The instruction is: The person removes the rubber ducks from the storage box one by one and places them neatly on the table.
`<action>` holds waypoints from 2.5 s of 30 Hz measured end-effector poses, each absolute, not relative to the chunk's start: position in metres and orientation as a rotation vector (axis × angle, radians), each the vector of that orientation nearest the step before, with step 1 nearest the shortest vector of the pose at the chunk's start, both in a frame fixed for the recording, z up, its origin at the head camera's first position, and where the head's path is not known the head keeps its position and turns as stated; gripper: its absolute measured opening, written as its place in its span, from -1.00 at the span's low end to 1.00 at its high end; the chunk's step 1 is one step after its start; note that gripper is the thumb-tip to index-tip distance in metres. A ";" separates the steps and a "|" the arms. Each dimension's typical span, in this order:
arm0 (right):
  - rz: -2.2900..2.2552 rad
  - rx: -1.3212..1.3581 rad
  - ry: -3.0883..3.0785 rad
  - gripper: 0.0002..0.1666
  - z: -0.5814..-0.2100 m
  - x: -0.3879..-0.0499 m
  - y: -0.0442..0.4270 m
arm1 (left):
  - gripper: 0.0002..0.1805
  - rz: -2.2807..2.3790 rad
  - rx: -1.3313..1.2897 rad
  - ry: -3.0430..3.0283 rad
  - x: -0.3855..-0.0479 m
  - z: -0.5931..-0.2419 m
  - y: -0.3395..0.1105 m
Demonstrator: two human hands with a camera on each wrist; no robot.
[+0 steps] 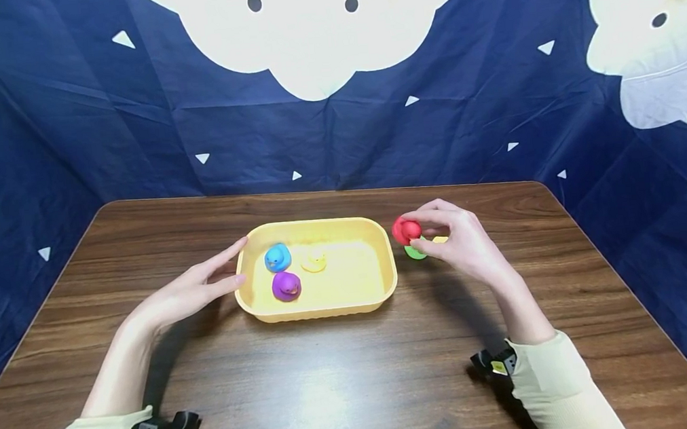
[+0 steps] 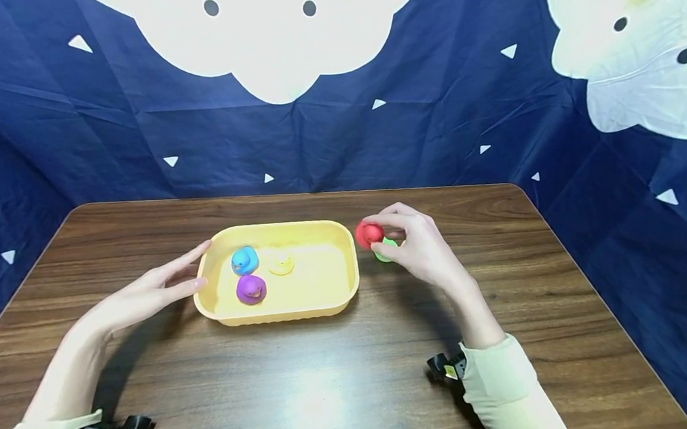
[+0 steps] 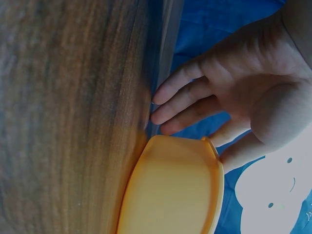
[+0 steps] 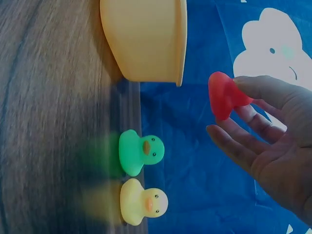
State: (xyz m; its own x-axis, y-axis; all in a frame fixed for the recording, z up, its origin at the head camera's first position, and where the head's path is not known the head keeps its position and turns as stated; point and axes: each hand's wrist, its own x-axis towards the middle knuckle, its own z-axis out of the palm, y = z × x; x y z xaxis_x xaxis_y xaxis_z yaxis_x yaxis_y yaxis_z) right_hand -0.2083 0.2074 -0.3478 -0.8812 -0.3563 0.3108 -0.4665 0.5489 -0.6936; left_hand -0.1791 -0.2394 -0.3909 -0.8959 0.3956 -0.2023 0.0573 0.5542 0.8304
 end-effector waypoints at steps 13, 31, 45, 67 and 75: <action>1.265 0.630 -2.617 -0.55 -0.353 -0.205 0.229 | -0.22 1.260 0.382 2.447 -0.179 -0.391 -0.240; 1.292 0.516 -2.587 -0.51 -0.354 -0.200 0.265 | -0.21 1.272 0.383 2.437 -0.179 -0.390 -0.239; 1.259 0.461 -2.590 -0.50 -0.357 -0.200 0.283 | -0.21 1.275 0.381 2.435 -0.178 -0.390 -0.239; 1.212 0.428 -2.598 -0.47 -0.363 -0.203 0.303 | -0.21 1.290 0.382 2.431 -0.177 -0.390 -0.239; 1.201 0.403 -2.611 -0.46 -0.363 -0.204 0.308 | -0.22 1.261 0.388 2.464 -0.178 -0.391 -0.239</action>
State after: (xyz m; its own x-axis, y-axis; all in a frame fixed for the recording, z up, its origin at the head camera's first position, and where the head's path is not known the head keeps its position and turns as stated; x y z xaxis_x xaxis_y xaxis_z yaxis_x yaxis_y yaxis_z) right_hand -0.2041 0.3076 -0.3630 -0.9334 -0.1484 0.3268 -0.3448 0.6240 -0.7013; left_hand -0.1781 -0.2392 -0.3909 -0.9031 0.3909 -0.1777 0.0844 0.5674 0.8191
